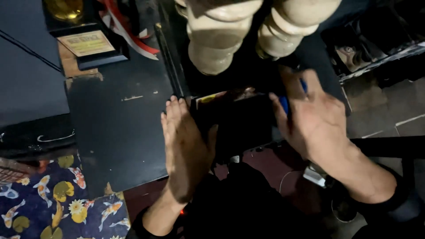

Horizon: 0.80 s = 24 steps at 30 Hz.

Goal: Cleaning and dusting trophies and medals with a blue cloth.

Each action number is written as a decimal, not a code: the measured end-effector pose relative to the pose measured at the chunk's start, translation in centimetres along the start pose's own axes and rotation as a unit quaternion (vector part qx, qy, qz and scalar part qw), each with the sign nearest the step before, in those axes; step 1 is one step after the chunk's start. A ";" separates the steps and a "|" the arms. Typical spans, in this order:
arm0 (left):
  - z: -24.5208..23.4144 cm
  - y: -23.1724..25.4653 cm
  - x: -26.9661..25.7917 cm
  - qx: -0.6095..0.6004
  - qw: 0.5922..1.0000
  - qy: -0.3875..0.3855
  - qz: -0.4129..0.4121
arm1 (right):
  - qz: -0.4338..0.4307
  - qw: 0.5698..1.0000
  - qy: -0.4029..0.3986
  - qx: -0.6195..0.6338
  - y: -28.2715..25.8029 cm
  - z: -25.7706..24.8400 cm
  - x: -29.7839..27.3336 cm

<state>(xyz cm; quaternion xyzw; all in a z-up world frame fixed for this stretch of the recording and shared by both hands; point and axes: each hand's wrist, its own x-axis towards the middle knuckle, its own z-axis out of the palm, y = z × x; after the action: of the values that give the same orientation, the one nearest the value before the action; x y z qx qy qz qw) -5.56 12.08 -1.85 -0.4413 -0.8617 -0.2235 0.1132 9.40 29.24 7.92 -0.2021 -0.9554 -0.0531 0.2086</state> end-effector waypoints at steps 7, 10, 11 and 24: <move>-0.4 0.3 0.1 0.003 1.000 -0.003 0.003 | -0.194 0.847 0.293 0.399 0.7 8.2 -2.4; -0.9 0.1 0.1 -0.021 1.000 -0.004 0.005 | -0.040 0.985 -0.039 0.162 -2.3 0.8 0.5; -0.6 0.0 0.1 -0.025 1.000 0.002 0.005 | -0.043 0.986 -0.036 0.155 -1.7 0.4 0.3; 1.6 -1.7 0.2 0.109 0.993 -0.045 0.026 | -0.106 0.953 -0.190 0.213 -1.9 1.0 -1.7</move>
<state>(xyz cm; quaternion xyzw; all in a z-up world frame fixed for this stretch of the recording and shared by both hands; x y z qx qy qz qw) -7.05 12.12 -3.65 -0.4580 -0.8735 -0.1052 0.1270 9.61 27.05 6.25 -0.0573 -0.9825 0.1688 0.0548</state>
